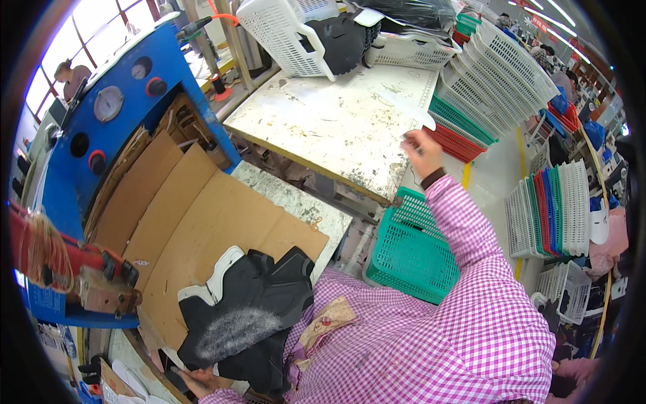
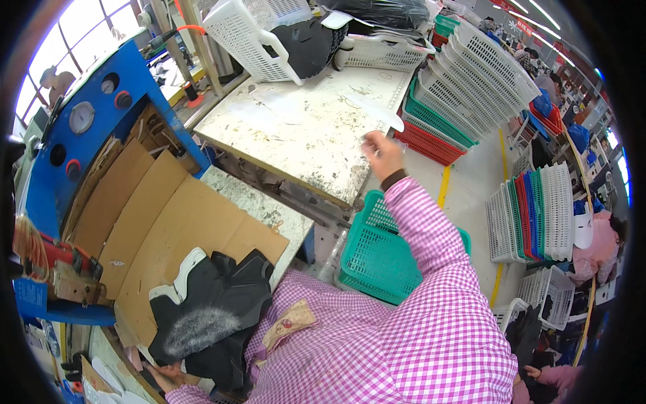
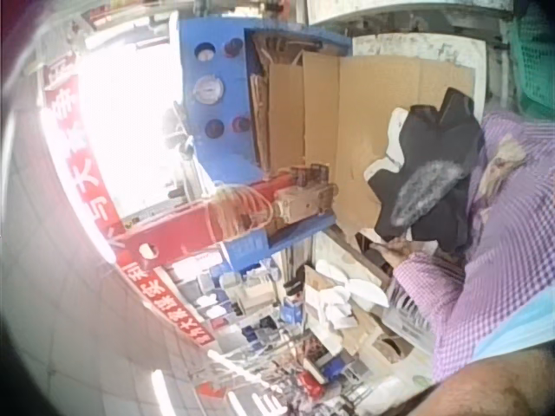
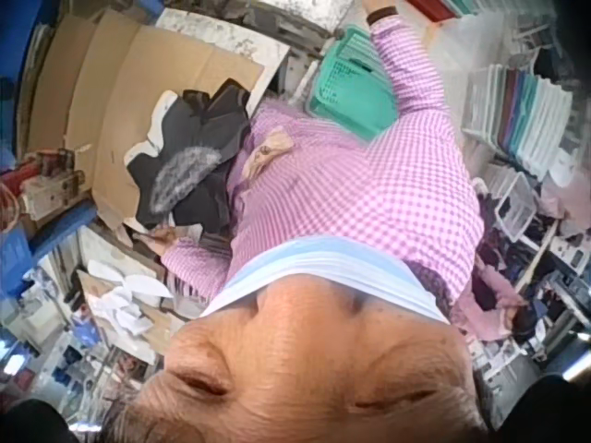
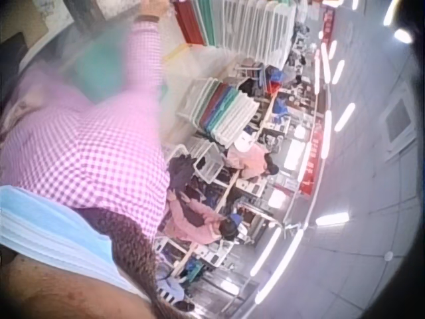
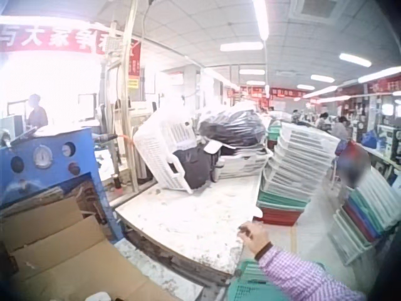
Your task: The person repeatedly picks black fabric pieces and white plastic inserts, aligns them, and presses them together by hand at a workbench. The assembled units are placed into a white basket. The process is repeated for multiple units throughout the clip.
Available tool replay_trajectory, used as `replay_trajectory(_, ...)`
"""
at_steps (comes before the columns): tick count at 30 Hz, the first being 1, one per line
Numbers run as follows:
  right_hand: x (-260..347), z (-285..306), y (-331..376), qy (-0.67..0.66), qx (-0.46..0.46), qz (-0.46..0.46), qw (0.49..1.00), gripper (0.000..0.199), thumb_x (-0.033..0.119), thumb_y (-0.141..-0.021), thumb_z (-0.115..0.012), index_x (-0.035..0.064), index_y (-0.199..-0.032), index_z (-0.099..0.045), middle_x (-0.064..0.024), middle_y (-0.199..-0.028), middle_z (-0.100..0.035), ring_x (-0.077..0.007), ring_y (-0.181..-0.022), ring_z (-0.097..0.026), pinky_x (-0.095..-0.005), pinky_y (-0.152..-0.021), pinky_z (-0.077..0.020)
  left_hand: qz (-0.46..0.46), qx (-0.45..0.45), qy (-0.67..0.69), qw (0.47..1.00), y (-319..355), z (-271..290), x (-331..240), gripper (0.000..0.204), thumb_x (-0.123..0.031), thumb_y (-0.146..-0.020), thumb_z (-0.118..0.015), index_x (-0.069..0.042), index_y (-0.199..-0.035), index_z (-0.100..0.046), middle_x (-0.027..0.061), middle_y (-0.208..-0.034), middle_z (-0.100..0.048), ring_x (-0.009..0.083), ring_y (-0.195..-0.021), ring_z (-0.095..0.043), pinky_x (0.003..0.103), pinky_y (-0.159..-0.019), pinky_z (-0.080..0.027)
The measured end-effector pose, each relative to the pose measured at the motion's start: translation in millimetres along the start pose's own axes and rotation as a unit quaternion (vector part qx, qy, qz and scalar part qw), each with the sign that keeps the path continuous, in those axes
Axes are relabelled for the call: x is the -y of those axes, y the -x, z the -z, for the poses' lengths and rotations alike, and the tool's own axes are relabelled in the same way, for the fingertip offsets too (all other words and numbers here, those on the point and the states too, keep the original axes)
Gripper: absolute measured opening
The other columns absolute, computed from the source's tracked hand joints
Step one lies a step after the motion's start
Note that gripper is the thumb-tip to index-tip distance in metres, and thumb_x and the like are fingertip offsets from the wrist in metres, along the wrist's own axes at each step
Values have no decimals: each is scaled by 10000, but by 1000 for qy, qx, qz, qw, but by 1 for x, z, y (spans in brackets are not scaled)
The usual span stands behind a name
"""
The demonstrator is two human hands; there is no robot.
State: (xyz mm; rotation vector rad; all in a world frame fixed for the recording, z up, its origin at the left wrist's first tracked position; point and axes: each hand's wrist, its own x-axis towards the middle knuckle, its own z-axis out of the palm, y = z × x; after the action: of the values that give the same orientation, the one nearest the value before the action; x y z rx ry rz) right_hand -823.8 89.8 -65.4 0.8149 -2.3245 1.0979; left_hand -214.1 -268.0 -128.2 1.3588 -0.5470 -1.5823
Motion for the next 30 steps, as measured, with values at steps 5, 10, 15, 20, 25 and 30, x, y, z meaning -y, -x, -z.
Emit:
replay_trajectory(5, -119, 22, -33, 344, -16, 53, 937, 314, 51, -704, -683, 104, -977, -537, -82, -939, -531, -269, -921, -555, -369, -749, -481, -63, -20, -46, 997, 2, 11, -32, 730, -508, -876, -540, -19, -1380, -341, 154, -1366, -436, 316, -1218, -458, 456, -989, -403)
replay_trajectory(10, -174, 10, -55, 433, -10, 96, 896, 112, 84, -776, -568, 116, -877, -531, -62, -837, -547, -247, -837, -569, -375, -685, -487, -130, -60, -102, 984, 11, 23, -57, 716, -496, -875, -546, -11, -1367, -358, 159, -1348, -454, 306, -1207, -470, 438, -980, -407)
replay_trajectory(15, -152, 37, -71, 263, -62, 41, 962, 171, 155, -742, -698, 113, -861, -583, -76, -755, -591, -237, -684, -597, -367, -603, -481, -187, -35, -146, 971, 27, 18, -70, 702, -485, -875, -552, -3, -1354, -375, 164, -1329, -472, 296, -1196, -481, 420, -971, -412)
replay_trajectory(20, -64, 68, -66, -151, 43, -103, 982, 115, 76, -804, -670, 47, -875, -585, -26, -675, -602, -113, -588, -566, -252, -521, -428, -225, 138, -194, 945, 66, -43, -55, 664, -438, -878, -562, 10, -1340, -396, 180, -1316, -483, 293, -1190, -487, 395, -970, -405)
replay_trajectory(25, 49, 35, -13, -471, 238, -201, 825, 105, 48, -810, -661, 64, -874, -580, -4, -674, -599, -87, -548, -554, -215, -500, -430, -182, 449, -190, 854, 112, -144, -16, 854, -513, -797, -647, 26, -1379, -331, 222, -1383, -401, 323, -1252, -424, 405, -1030, -338)
replay_trajectory(30, 153, -27, 53, -613, 439, -271, 599, 134, 39, -811, -675, 60, -914, -591, -54, -746, -663, -117, -607, -630, -225, -557, -515, -121, 528, -14, 841, 145, -178, -4, 675, -424, -927, -469, -7, -1420, -274, 180, -1437, -349, 306, -1321, -349, 389, -1085, -263)
